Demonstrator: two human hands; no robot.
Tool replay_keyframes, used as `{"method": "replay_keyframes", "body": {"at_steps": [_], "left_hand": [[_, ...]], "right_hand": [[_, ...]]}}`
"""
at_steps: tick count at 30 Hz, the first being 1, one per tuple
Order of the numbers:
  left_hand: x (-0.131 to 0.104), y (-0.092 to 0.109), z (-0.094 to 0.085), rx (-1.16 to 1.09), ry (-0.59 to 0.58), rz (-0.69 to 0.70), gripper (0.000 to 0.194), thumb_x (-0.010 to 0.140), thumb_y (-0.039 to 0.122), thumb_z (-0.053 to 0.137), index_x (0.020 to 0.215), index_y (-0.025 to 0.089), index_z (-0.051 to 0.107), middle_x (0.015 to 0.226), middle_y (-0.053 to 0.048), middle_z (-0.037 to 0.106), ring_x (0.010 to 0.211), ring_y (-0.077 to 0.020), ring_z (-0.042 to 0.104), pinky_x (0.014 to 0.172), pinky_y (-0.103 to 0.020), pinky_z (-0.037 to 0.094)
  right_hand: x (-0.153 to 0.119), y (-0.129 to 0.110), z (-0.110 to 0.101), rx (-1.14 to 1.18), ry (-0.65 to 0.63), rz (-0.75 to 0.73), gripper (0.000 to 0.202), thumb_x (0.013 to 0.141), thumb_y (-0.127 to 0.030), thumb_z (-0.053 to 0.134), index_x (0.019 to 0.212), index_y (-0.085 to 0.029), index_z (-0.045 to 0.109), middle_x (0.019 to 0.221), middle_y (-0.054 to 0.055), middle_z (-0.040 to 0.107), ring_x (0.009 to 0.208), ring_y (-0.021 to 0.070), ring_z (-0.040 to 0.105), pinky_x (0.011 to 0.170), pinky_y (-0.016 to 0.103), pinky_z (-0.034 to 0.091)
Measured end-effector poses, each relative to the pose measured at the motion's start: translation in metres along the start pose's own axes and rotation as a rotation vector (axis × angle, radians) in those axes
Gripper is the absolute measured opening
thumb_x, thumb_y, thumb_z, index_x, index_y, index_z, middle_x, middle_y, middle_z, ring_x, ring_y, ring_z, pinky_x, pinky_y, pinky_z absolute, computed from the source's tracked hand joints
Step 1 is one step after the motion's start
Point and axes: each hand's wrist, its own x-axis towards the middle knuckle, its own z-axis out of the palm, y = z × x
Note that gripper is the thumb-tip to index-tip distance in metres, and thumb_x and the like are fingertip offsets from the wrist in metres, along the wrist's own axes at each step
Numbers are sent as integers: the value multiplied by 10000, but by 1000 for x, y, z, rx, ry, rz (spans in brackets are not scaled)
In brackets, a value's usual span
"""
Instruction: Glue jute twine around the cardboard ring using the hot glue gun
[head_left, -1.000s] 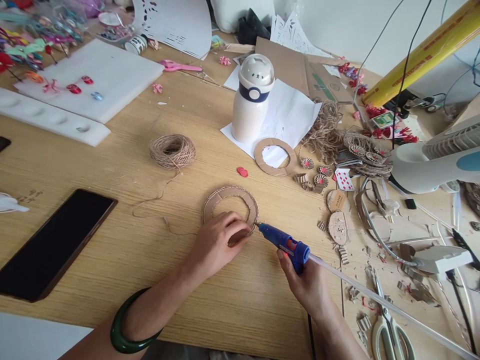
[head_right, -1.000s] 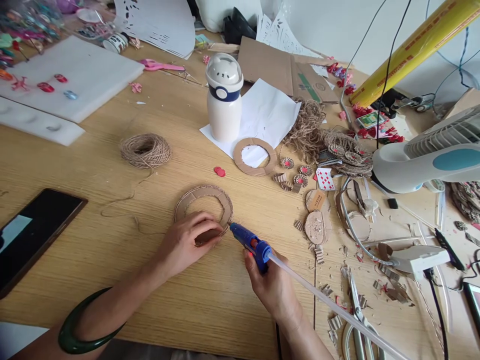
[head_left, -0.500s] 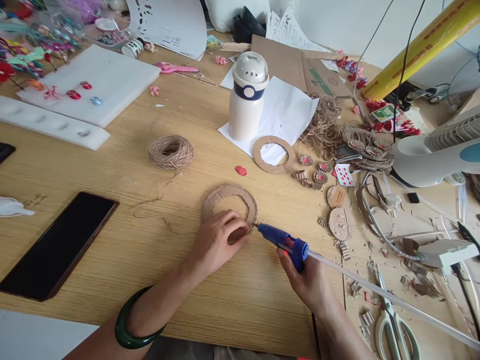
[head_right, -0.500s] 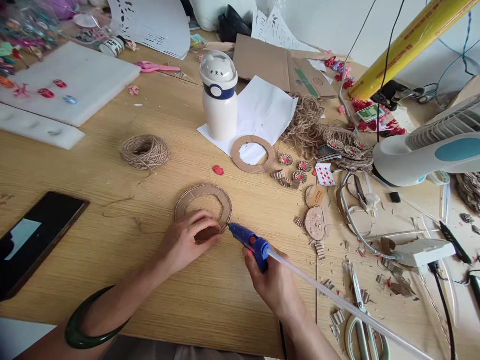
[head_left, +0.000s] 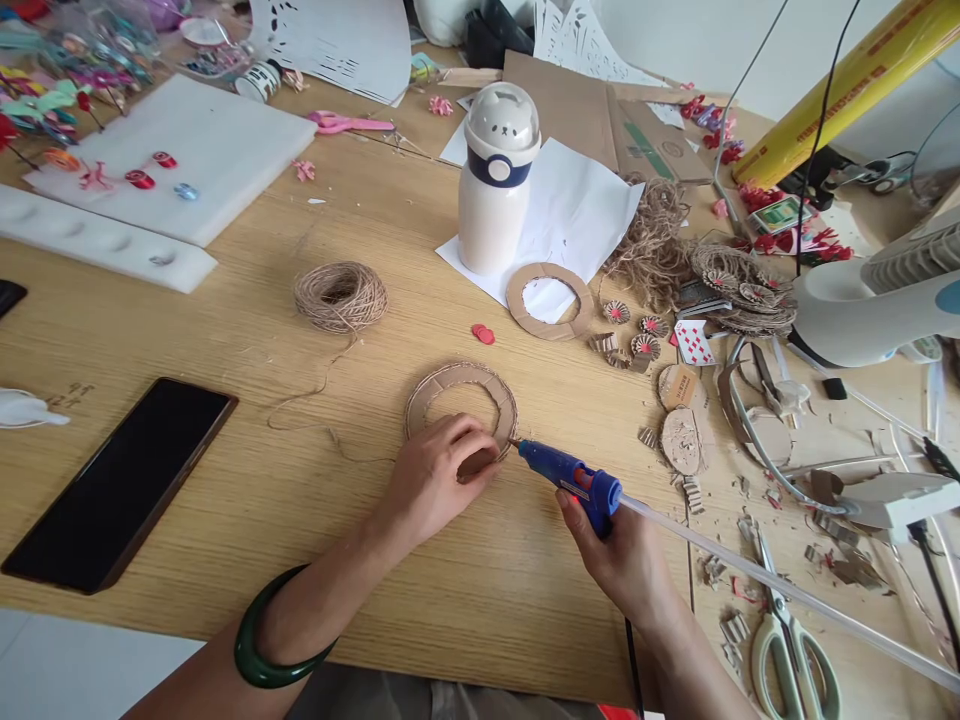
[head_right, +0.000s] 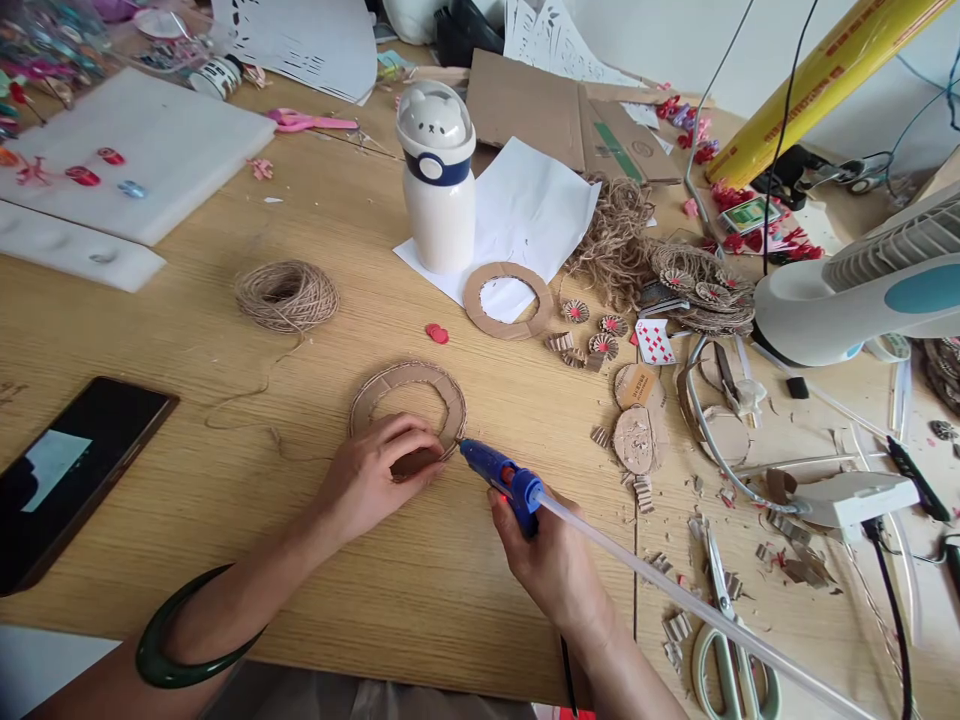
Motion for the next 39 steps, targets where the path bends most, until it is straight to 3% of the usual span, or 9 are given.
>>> {"method": "replay_keyframes", "body": {"at_steps": [10,16,21,25,29,34,39], "left_hand": [[-2,-1,0,8,-2,-1,85,880,163,722,909,212,660,956,-8,675,907,-172,663,795,-291,509],[-3,-2,3,25,16,-5,84,878,163,716,911,219,664,961,-7,670,906,-173,660,797,-295,514],[-1,0,10,32,91,-100,88,887,161,702,942,219,663,958,-14,651,840,-166,658,747,-287,531],[0,1,12,-89,171,-100,59,945,203,647,1000,207,667,986,-26,627,753,-118,637,678,-237,552],[-5,2,1,-28,175,-35,98,991,227,581,990,208,677,985,-40,657,892,-155,673,787,-269,567],[-20,-1,-29,116,15,14,133,986,201,555,1038,215,677,1055,-44,689,972,-188,674,858,-318,561],[-42,-16,-56,295,12,37,373,927,77,481,1230,239,626,1247,-67,645,1148,-237,635,982,-391,542]], "right_hand": [[3,-6,-6,27,26,30,245,957,-359,591,801,-183,658,614,15,667,477,140,581,455,234,459],[8,2,-3,140,46,243,391,945,-501,550,703,-197,586,482,-23,512,404,127,473,408,249,392],[13,11,4,157,44,289,447,923,-551,547,626,-219,515,454,-23,482,402,119,438,390,245,339],[16,11,4,149,35,271,468,926,-546,535,591,-221,497,415,-26,462,396,113,427,395,241,327],[18,12,5,153,37,265,474,933,-546,519,590,-219,509,417,-18,480,384,118,433,398,251,337],[18,18,7,170,54,282,464,926,-561,531,622,-211,547,426,-10,500,383,129,450,389,257,345],[17,21,6,172,67,287,456,908,-567,556,624,-211,548,415,-11,499,390,126,442,378,249,327]]}}
